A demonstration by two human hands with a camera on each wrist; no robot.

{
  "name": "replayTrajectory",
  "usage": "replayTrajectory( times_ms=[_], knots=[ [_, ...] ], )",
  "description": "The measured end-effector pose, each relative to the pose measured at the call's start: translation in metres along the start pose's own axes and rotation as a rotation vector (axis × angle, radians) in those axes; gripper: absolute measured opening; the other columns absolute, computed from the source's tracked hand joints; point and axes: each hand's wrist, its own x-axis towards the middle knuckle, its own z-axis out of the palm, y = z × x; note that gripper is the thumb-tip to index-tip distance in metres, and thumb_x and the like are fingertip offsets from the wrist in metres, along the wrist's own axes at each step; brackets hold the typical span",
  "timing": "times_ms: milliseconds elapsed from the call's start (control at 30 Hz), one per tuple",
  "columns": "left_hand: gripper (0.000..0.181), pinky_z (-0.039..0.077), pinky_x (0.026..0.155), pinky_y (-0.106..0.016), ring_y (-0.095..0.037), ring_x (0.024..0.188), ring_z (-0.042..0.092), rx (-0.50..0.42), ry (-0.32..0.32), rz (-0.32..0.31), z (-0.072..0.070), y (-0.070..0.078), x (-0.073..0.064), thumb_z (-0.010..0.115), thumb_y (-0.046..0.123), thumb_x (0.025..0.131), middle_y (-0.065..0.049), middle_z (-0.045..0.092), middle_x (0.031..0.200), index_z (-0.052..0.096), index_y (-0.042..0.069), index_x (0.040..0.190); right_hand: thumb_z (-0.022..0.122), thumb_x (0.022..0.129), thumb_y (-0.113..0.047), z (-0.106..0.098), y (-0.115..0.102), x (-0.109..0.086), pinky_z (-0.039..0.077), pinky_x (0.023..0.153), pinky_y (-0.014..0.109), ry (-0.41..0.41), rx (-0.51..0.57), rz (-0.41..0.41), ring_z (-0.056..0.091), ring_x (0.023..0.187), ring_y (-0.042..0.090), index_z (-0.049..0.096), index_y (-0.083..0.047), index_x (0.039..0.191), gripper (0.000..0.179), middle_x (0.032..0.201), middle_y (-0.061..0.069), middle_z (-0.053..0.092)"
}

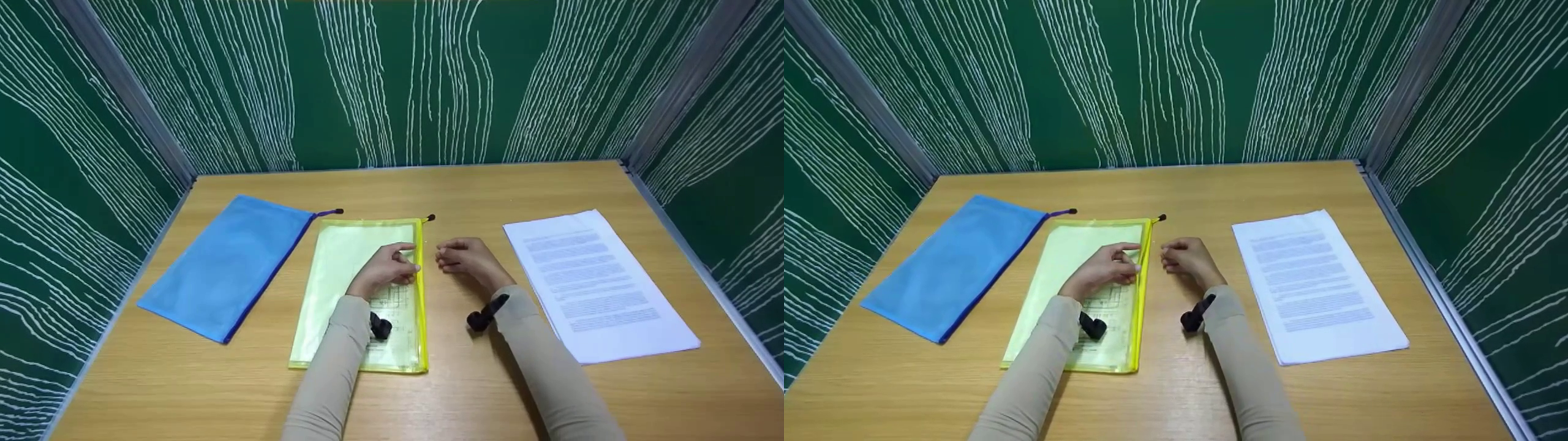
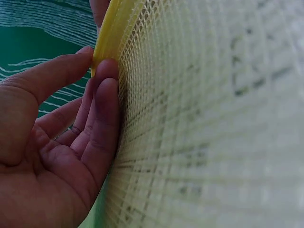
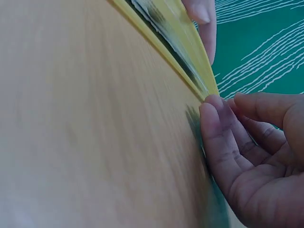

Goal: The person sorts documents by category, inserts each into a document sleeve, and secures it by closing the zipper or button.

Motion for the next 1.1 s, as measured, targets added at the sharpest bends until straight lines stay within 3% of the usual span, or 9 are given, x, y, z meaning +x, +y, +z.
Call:
replayTrajectory(
  times_ms=[267,433,533,633,800,967,1100],
  knots=[
    [0.041,0.05,0.075,-0.029,-0.017,0.081,0.057,0.214,0.081,0.19,-0.011,0.004,0.005,0.062,0.012,0.085,-0.008,0.059,0.089,0.054,0.003,0.124,0.057,0.088,-0.012,-0.006,-0.012,0.013,0.052,0.078,0.029,0.121,-0.148,-0.021,0.06,0.093,0.02,0.056,0.002,0.117,0.032,0.112,0.016,0.058],
    [0.044,0.04,0.096,-0.035,-0.023,0.114,0.049,0.335,0.099,0.217,-0.019,0.005,0.007,0.057,0.02,0.09,-0.011,0.055,0.121,0.048,0.007,0.13,0.054,0.089,-0.014,-0.005,-0.018,0.022,0.051,0.08,0.029,0.188,-0.224,-0.009,0.058,0.098,0.021,0.055,-0.003,0.121,0.034,0.113,0.012,0.055],
    [0.049,0.029,0.106,-0.038,-0.024,0.129,0.035,0.484,0.108,0.226,-0.02,0.008,0.007,0.054,0.026,0.091,-0.008,0.043,0.136,0.042,0.011,0.136,0.052,0.092,-0.016,-0.004,-0.019,0.026,0.05,0.081,0.029,0.182,-0.328,-0.06,0.057,0.101,0.022,0.052,-0.003,0.125,0.036,0.116,0.013,0.054],
    [0.053,0.015,0.111,-0.041,-0.025,0.136,0.02,0.688,0.128,0.215,-0.021,0.012,0.007,0.051,0.033,0.092,-0.005,0.032,0.145,0.036,0.016,0.14,0.05,0.093,-0.018,-0.004,-0.019,0.028,0.049,0.084,0.033,0.164,-0.439,-0.135,0.054,0.106,0.024,0.05,-0.003,0.127,0.038,0.122,0.013,0.053],
    [0.058,0.001,0.111,-0.046,-0.023,0.139,0.006,0.983,0.147,0.13,-0.019,0.017,0.009,0.043,0.048,0.091,0.001,0.018,0.15,0.025,0.03,0.143,0.05,0.093,-0.019,-0.004,-0.02,0.035,0.046,0.087,0.039,0.132,-0.563,-0.232,0.052,0.111,0.028,0.048,-0.003,0.13,0.04,0.128,0.015,0.051],
    [0.06,-0.001,0.111,-0.045,-0.021,0.139,0.002,1.104,0.142,0.072,-0.018,0.02,0.012,0.037,0.054,0.091,0.004,0.012,0.151,0.019,0.034,0.144,0.05,0.093,-0.015,-0.005,-0.02,0.045,0.046,0.089,0.039,0.101,-0.6,-0.256,0.05,0.114,0.029,0.043,-0.002,0.133,0.043,0.132,0.017,0.047],
    [0.062,0.0,0.111,-0.047,-0.021,0.139,0.001,1.176,0.11,0.053,-0.019,0.02,0.016,0.033,0.057,0.091,0.003,0.01,0.152,0.015,0.033,0.145,0.049,0.093,-0.014,-0.005,-0.021,0.052,0.037,0.1,0.04,0.068,-0.67,-0.246,0.041,0.124,0.028,0.039,-0.005,0.137,0.046,0.137,0.014,0.041]
  ],
)
